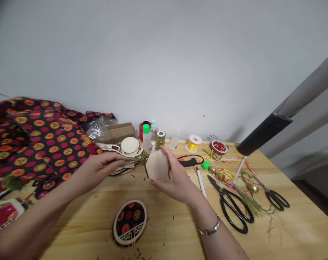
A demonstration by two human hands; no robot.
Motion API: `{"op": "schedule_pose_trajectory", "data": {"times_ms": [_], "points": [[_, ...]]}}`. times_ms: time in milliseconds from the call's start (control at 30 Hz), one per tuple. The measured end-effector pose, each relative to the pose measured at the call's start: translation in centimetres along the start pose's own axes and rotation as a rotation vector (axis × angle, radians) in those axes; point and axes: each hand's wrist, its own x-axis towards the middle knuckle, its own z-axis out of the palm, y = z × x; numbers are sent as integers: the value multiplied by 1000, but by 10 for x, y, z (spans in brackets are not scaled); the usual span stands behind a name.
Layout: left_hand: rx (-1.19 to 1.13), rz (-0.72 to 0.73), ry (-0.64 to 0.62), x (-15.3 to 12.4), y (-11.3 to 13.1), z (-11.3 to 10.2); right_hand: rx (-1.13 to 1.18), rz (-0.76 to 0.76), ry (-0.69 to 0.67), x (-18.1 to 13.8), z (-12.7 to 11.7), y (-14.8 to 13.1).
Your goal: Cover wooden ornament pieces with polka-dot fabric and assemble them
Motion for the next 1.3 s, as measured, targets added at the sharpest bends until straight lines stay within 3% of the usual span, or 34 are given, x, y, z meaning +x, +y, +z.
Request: {"op": "schedule_pose_trajectory", "data": {"times_ms": [267, 367, 467, 700, 933, 1100, 1300], "points": [[238, -84, 81, -8, -28, -26, 278, 83, 17, 2, 2, 1], [318, -79, 212, -11, -25, -29, 458, 122, 15, 4, 2, -1], [229, -41, 314, -13, -9, -23, 667, 170, -35, 6, 2, -4], [-119, 16, 175, -14, 33, 19, 981, 308, -145, 5, 8, -3], [-209, 5, 95, -14, 58, 44, 994, 334, -222, 2, 16, 2], [-276, -129, 53, -11, 64, 51, 891, 280, -203, 1, 21, 6], [-415, -138, 33, -14, 54, 56, 852, 263, -250, 1, 21, -1]]}}
